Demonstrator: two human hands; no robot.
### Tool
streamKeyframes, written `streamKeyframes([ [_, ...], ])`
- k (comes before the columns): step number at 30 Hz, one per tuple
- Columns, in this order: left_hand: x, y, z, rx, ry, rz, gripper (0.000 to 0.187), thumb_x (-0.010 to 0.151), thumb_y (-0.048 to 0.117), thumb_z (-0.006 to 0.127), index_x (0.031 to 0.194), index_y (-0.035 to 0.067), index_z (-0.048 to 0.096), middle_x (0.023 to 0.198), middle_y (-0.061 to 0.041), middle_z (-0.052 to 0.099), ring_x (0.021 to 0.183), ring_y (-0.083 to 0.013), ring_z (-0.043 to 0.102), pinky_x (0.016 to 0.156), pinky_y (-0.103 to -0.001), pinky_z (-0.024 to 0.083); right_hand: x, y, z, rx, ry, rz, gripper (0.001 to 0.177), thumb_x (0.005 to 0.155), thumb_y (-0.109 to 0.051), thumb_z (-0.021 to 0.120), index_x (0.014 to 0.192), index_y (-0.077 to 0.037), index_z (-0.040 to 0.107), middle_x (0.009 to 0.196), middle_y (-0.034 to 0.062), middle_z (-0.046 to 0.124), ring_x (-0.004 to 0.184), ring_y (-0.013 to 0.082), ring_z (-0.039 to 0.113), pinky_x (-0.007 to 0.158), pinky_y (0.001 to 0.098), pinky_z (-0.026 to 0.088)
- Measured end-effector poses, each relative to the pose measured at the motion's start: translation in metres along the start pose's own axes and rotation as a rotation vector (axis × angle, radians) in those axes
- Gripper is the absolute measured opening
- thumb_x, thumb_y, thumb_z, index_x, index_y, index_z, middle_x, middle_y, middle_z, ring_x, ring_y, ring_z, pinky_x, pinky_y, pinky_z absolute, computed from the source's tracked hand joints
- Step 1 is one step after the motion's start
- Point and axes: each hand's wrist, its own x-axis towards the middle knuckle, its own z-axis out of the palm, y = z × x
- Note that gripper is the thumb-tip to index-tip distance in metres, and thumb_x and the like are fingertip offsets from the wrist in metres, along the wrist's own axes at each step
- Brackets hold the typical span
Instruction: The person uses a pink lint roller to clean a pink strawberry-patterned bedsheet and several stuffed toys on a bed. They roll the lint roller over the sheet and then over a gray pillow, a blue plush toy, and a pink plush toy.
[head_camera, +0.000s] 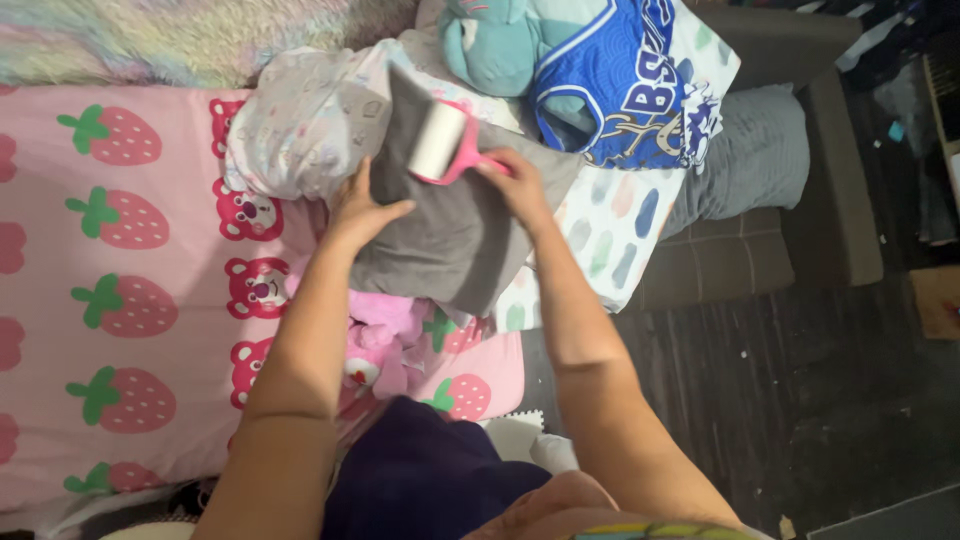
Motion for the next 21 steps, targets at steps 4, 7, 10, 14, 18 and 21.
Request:
streamKeyframes([
  [4, 0.025, 0.047, 0.011, -0.208, -0.254, -0.441, 0.081, 0.069, 0.054, 0.082, 0.134, 0.008, 0.066, 0.133, -0.019, 0.07, 0.127, -0.0337, 0.066, 0.108, -0.043, 0.05, 0.023, 0.008, 0.025, 0.025, -0.063, 0.006, 0.028, 0.094, -0.029, 0.08, 0.108, -0.005, 0.075, 0.097, 0.0017, 0.071, 0.092, 0.0101, 0.061, 0.085, 0.0267, 0.051],
  [7, 0.025, 0.048, 0.022, -0.131, -0.128, -0.471, 0.077, 0.081, 0.053, 0.077, 0.139, 0.005, 0.061, 0.135, -0.023, 0.065, 0.129, -0.0394, 0.058, 0.109, -0.047, 0.045, 0.012, 0.053, -0.021, -0.097, -0.084, -0.046, 0.031, 0.093, -0.029, 0.077, 0.114, -0.007, 0.074, 0.108, -0.0011, 0.073, 0.1, 0.0083, 0.065, 0.09, 0.0255, 0.051],
  [10, 0.019, 0.035, 0.04, 0.012, -0.111, -0.48, 0.082, 0.085, 0.058, 0.078, 0.14, 0.001, 0.056, 0.135, -0.024, 0.062, 0.127, -0.043, 0.056, 0.104, -0.051, 0.043, -0.039, 0.109, -0.113, 0.107, 0.015, 0.203, 0.027, 0.1, -0.028, 0.072, 0.109, -0.003, 0.077, 0.099, 0.0033, 0.07, 0.089, 0.0124, 0.057, 0.081, 0.0277, 0.046],
  [14, 0.018, 0.019, 0.06, 0.009, -0.075, -0.511, 0.081, 0.084, 0.057, 0.077, 0.141, 0.004, 0.056, 0.138, -0.024, 0.06, 0.129, -0.0444, 0.053, 0.107, -0.051, 0.042, -0.124, 0.146, -0.214, -0.198, 0.255, 0.428, 0.024, 0.093, -0.029, 0.074, 0.1, -0.006, 0.077, 0.083, -0.0006, 0.068, 0.074, 0.0072, 0.056, 0.067, 0.024, 0.045],
  [18, 0.014, 0.015, 0.064, 0.056, -0.022, -0.485, 0.085, 0.079, 0.057, 0.082, 0.139, 0.004, 0.056, 0.14, -0.025, 0.054, 0.13, -0.0459, 0.047, 0.104, -0.053, 0.039, -0.077, 0.108, -0.201, 0.218, 0.281, 0.311, 0.02, 0.097, -0.029, 0.069, 0.107, -0.012, 0.075, 0.091, -0.0074, 0.068, 0.076, 0.0033, 0.054, 0.068, 0.0192, 0.043],
  [21, 0.014, 0.018, 0.061, 0.02, -0.043, -0.529, 0.084, 0.078, 0.054, 0.083, 0.141, 0.004, 0.055, 0.141, -0.025, 0.056, 0.13, -0.0443, 0.05, 0.106, -0.051, 0.042, 0.01, 0.064, -0.1, 0.01, 0.08, 0.303, 0.023, 0.093, -0.029, 0.077, 0.111, -0.015, 0.075, 0.087, -0.0036, 0.064, 0.075, 0.0084, 0.053, 0.063, 0.0238, 0.041],
])
